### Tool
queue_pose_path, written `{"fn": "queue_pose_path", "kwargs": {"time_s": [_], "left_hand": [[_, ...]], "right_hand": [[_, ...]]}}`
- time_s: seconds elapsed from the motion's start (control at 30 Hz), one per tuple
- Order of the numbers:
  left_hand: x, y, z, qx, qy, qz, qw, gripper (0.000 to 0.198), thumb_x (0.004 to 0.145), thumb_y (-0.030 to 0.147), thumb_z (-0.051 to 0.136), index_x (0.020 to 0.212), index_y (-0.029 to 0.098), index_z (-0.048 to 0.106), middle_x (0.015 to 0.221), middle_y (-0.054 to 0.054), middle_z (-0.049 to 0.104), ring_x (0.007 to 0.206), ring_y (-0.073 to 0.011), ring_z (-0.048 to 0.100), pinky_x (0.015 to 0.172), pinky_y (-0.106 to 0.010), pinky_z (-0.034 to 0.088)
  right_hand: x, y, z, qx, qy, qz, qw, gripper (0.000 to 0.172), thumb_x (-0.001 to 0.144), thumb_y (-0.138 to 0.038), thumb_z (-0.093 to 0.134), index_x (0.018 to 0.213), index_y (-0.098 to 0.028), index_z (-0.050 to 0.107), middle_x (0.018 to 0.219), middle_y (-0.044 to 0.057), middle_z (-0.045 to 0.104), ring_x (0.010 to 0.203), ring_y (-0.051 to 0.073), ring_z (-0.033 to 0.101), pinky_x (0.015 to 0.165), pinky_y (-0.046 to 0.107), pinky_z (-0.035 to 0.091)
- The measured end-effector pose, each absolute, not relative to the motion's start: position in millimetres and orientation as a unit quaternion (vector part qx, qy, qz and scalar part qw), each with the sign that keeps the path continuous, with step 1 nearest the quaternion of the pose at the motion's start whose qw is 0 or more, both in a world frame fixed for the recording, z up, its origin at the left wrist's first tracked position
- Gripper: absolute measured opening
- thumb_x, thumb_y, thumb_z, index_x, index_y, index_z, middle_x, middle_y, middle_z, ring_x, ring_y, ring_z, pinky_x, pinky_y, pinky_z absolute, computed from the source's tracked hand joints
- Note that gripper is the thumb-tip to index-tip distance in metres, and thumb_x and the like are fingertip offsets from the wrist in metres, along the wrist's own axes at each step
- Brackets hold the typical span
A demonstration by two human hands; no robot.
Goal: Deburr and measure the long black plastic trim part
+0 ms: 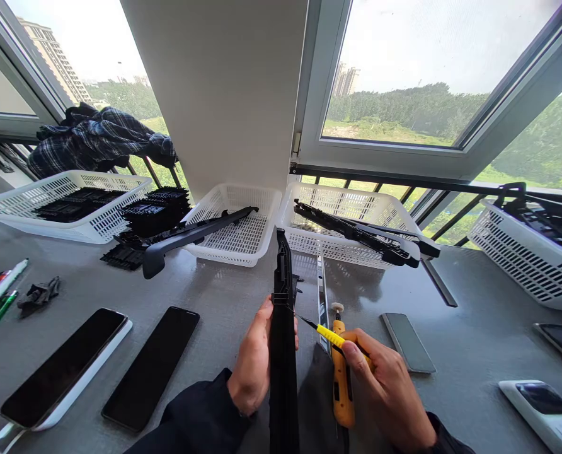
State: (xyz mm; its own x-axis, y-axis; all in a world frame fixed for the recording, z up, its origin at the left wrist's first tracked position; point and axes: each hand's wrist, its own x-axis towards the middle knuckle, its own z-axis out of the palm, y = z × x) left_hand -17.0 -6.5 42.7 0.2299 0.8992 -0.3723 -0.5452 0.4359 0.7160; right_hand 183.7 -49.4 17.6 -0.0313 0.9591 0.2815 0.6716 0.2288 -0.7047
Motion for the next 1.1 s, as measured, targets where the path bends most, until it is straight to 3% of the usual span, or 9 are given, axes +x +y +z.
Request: {"fn": "queue_pose_path", "kwargs": {"time_s": [0.27, 0.5, 1.1], "left_hand": [[-16.9, -4.4, 42.5, 0.203, 0.363, 0.499, 0.761, 0.045, 0.088, 0.063, 0.070, 0.090, 0.019, 0.061, 0.071, 0.003, 0.052, 0.061, -0.0118, 0.046, 0.060, -0.024, 0.041], [-16.3, -4.4, 43.4, 0.192, 0.382, 0.499, 0.754, 0.048, 0.084, 0.064, 0.074, 0.093, 0.017, 0.064, 0.078, 0.001, 0.058, 0.068, -0.0130, 0.049, 0.066, -0.025, 0.044], [-16.3, -7.5, 35.7, 0.206, 0.379, 0.473, 0.768, 0.049, 0.093, 0.062, 0.064, 0.103, 0.015, 0.072, 0.079, -0.001, 0.065, 0.066, -0.0151, 0.057, 0.069, -0.028, 0.049]], "right_hand": [[180.7, -47.6, 17.2, -0.590, -0.687, 0.192, 0.378, 0.052, 0.107, -0.058, 0.043, 0.070, -0.025, 0.056, 0.060, -0.003, 0.057, 0.049, 0.015, 0.051, 0.049, 0.026, 0.039], [180.5, -48.0, 19.3, -0.582, -0.694, 0.214, 0.365, 0.050, 0.106, -0.060, 0.046, 0.080, -0.023, 0.067, 0.063, -0.001, 0.063, 0.052, 0.016, 0.056, 0.051, 0.026, 0.042], [174.0, -53.6, 26.6, -0.539, -0.719, 0.258, 0.356, 0.044, 0.105, -0.054, 0.051, 0.083, -0.021, 0.071, 0.071, 0.001, 0.071, 0.061, 0.017, 0.065, 0.060, 0.026, 0.047]]}}
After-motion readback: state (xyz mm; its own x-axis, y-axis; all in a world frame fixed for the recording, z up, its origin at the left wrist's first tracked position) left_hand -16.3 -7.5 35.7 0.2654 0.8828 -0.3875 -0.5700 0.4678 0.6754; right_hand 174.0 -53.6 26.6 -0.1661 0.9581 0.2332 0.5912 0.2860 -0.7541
